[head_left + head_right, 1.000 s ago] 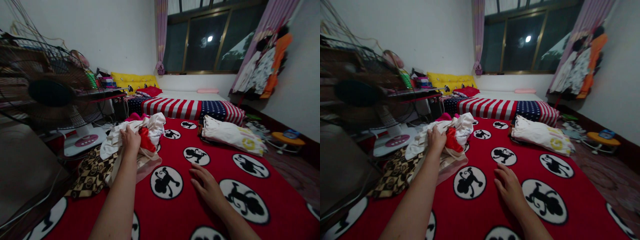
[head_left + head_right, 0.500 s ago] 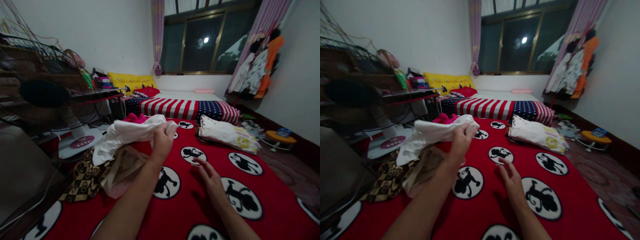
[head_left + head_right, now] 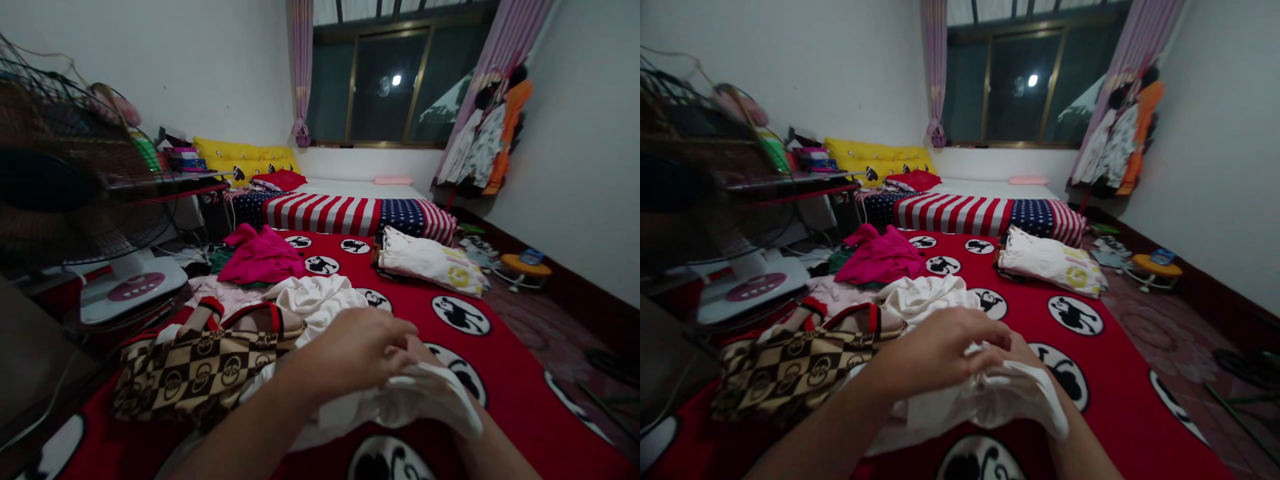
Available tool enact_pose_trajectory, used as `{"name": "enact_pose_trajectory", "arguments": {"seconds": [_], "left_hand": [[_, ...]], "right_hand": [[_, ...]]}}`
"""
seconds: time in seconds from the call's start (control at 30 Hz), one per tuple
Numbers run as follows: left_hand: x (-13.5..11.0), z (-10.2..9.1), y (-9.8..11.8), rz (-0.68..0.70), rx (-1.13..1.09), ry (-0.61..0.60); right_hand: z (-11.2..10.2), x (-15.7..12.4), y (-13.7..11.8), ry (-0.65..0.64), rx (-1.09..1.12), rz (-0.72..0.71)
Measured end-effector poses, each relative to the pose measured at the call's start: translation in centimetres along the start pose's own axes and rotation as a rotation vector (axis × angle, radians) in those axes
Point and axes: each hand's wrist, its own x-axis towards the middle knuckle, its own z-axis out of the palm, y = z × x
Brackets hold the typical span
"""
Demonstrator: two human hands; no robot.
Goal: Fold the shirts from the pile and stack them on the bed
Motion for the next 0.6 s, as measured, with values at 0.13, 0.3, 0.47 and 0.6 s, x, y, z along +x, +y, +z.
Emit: {"name": "enact_pose_trajectory", "arguments": {"seconds": [0.13,0.3,0.47,0.6], "left_hand": [[-0.6,-3.2,-3.4,-0.25,0.214,0.364],[-1.8,-3.7,-6.5,-0.415,0.355,0.161],[-2.8,-2.6,-8.4,-0.364,0.351,-0.248],[-2.9,-0.8,-9.4,-0.33,0.514,-0.328]], "right_hand": [[0.3,-0.3,-1.5,-0.402,0.266,0.029],[1.9,-1.2,-2.9,-0.318,0.087,0.007],[2.6,-1.3,-2.6,-0.294,0.059,0.033],[2.7,-1.1,-2.0,-0.31,0.197,0.066]]}}
